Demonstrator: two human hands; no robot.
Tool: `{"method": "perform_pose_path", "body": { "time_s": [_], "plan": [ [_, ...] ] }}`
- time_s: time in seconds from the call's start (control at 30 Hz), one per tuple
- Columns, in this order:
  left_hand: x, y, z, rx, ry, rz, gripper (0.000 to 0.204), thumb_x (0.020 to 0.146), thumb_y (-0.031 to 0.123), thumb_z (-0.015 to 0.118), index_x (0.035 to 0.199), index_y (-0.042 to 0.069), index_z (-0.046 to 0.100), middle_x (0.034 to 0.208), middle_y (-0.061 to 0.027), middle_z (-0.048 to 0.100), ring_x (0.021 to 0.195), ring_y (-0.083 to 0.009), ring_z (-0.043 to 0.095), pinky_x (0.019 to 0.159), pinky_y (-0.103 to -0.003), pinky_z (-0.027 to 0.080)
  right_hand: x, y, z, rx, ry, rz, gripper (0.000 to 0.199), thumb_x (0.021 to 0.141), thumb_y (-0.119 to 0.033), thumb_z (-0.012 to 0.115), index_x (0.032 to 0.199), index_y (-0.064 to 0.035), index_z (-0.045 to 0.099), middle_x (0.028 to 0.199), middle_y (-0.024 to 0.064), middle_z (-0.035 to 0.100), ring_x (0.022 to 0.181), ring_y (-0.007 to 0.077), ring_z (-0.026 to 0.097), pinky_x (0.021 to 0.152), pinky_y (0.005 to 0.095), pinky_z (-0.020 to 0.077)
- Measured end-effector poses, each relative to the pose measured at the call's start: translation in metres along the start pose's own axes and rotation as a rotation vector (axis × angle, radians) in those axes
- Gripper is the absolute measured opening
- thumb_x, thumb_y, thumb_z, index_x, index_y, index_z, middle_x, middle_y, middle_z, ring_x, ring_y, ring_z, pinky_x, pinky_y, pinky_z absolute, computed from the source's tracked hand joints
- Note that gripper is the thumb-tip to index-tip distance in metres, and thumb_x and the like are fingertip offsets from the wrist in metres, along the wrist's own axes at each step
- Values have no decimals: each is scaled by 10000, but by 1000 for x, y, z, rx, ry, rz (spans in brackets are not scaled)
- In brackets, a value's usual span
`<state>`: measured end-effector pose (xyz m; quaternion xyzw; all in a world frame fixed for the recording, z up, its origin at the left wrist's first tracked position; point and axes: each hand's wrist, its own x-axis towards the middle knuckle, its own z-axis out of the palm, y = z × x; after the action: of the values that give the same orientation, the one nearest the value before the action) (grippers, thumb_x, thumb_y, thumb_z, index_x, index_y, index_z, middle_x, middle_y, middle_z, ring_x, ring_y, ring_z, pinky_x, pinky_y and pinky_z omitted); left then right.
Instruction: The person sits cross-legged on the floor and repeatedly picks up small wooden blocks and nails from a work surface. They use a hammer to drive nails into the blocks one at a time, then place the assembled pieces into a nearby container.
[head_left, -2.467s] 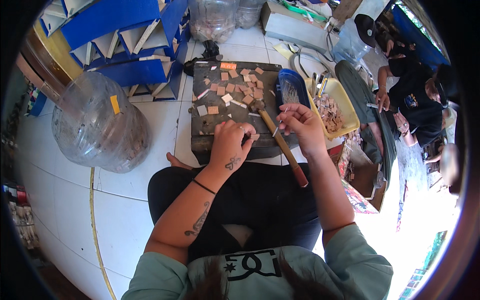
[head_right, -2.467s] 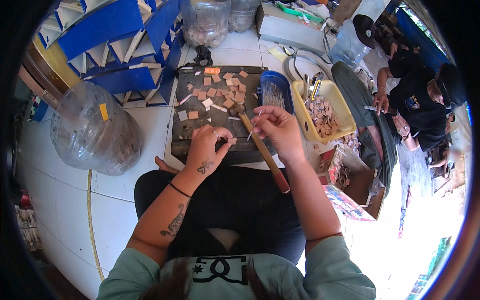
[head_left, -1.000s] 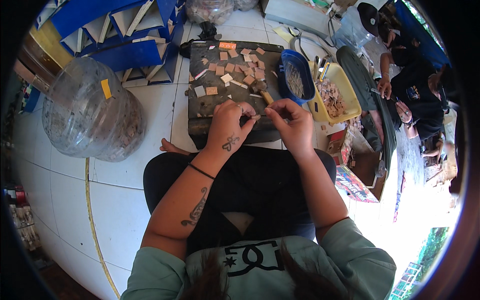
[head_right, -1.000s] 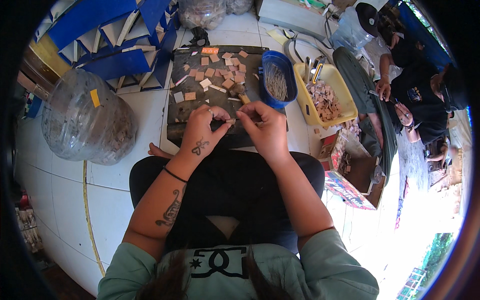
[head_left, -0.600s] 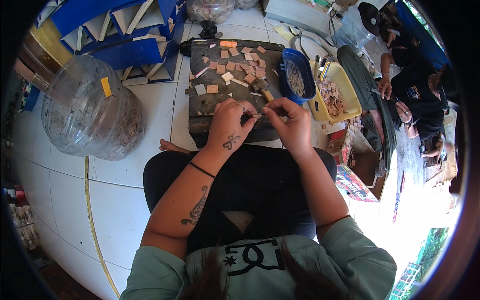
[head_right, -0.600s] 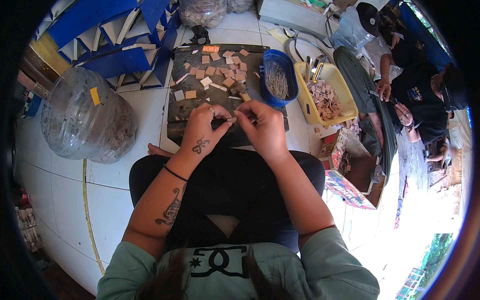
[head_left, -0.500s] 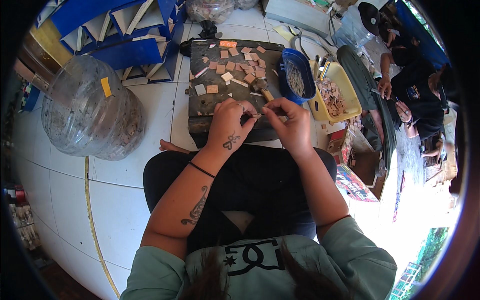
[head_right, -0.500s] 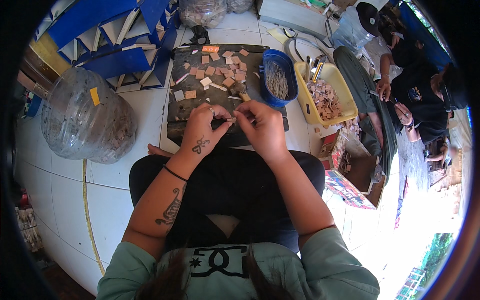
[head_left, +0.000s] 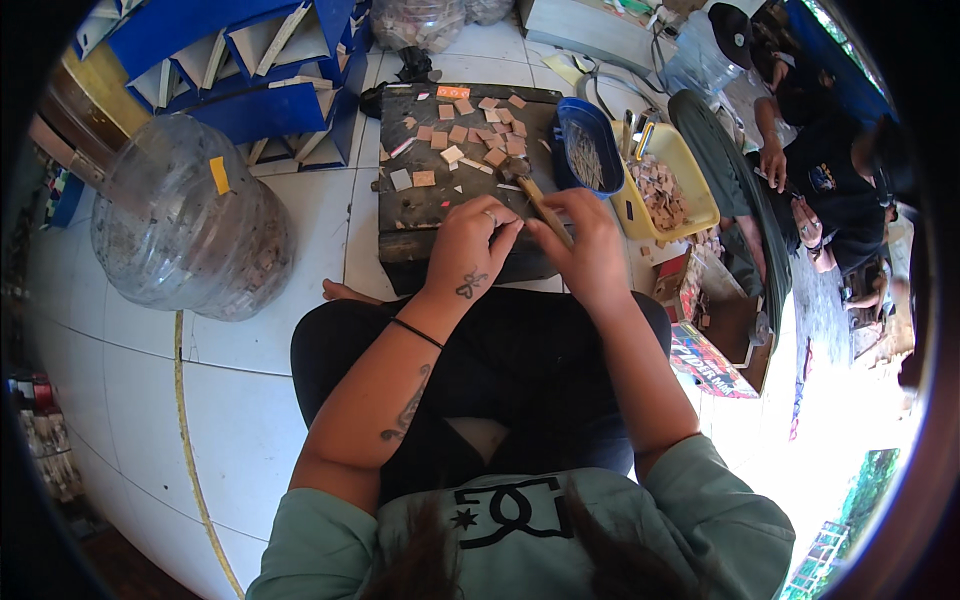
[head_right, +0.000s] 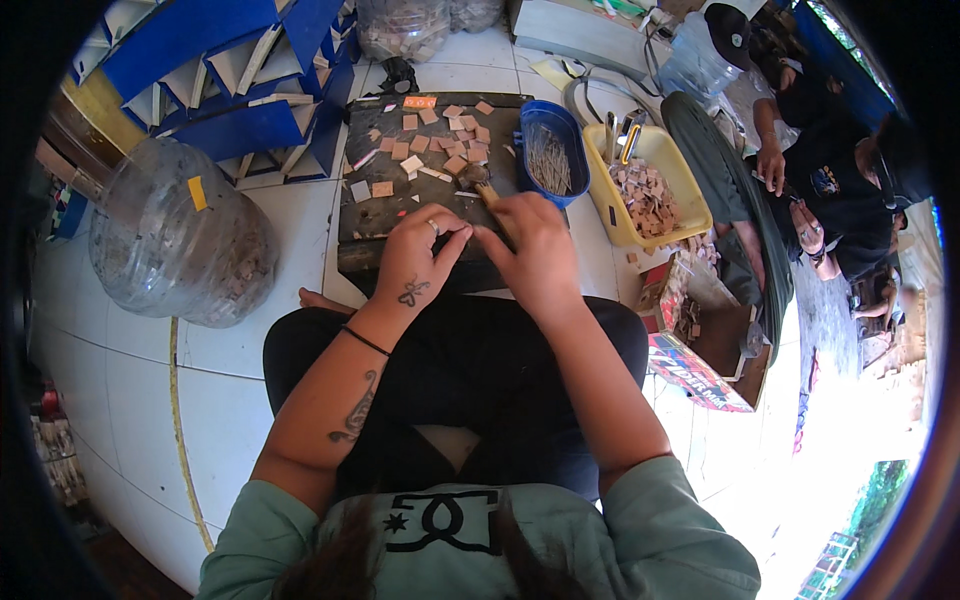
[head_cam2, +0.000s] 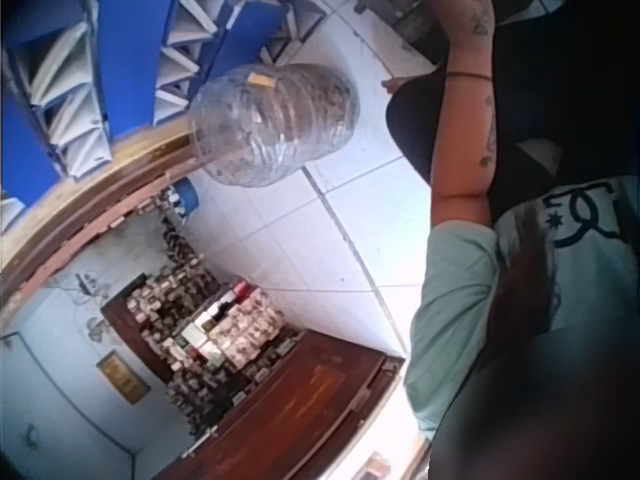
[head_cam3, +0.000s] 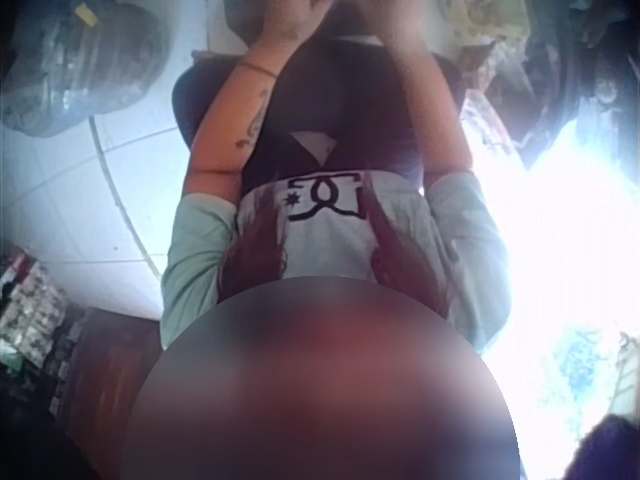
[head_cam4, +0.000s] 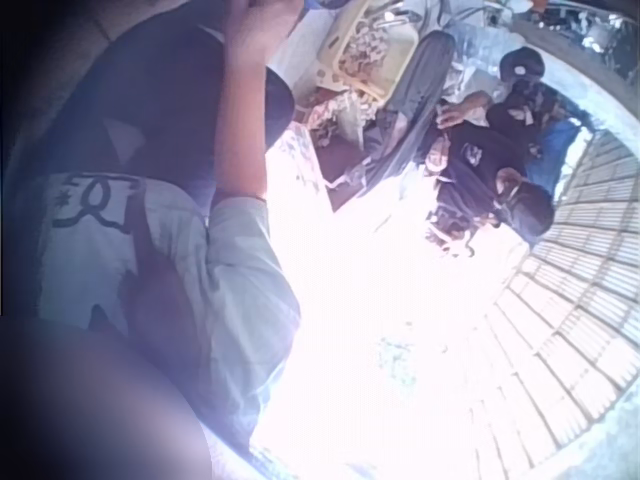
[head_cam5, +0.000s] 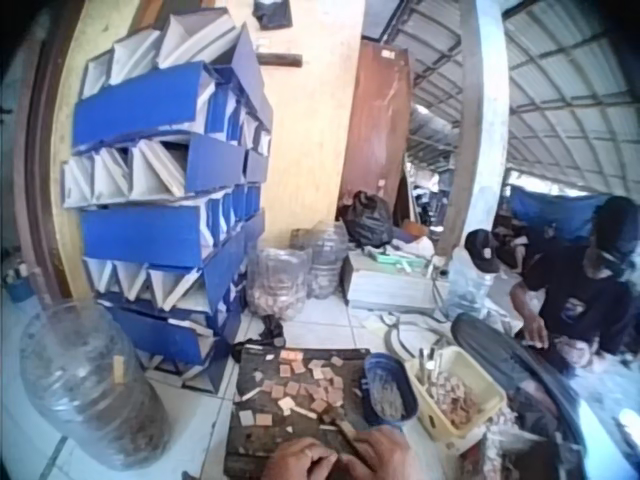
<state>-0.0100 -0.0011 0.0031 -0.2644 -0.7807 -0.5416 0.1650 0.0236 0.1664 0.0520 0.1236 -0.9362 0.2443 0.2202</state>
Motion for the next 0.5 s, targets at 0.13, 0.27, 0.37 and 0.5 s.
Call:
{"method": "perform_pose_path", "body": {
  "time_s": [0.13, 0.27, 0.37, 0.5],
  "plan": [
    [-1, -2, 2, 7, 26, 36, 84, 858, 59, 676, 846, -18, 644, 830, -117, 625, 750, -292, 635, 692, -336, 488, -44, 6, -12, -306, -121, 246, 444, 828, -104, 701, 1219, -64, 496, 1133, 180, 574, 848, 366, 648, 792, 461, 516],
    [-1, -3, 3, 23, 45, 68, 89, 860, 58, 671, 827, -15, 632, 815, -118, 618, 742, -298, 628, 682, -337, 486, -61, 10, -21, 36, -222, 365, 420, 887, -77, 634, 1268, -46, 460, 1013, 151, 603, 778, 315, 635, 747, 409, 517],
    [-1, -2, 3, 34, 47, 72, 88, 862, 54, 668, 822, -13, 627, 806, -118, 615, 739, -295, 627, 677, -336, 486, -66, 1, -49, 408, -211, 450, 387, 939, -63, 575, 1308, -32, 463, 892, 108, 608, 676, 208, 614, 649, 330, 500],
    [-1, -1, 5, 18, 48, 68, 65, 841, 27, 668, 800, -1, 626, 797, -122, 616, 748, -320, 616, 697, -372, 483, -70, -26, -97, 470, -278, 521, 360, 976, -59, 526, 1334, -24, 503, 802, 59, 594, 574, 86, 543, 539, 257, 442]
  ]
}}
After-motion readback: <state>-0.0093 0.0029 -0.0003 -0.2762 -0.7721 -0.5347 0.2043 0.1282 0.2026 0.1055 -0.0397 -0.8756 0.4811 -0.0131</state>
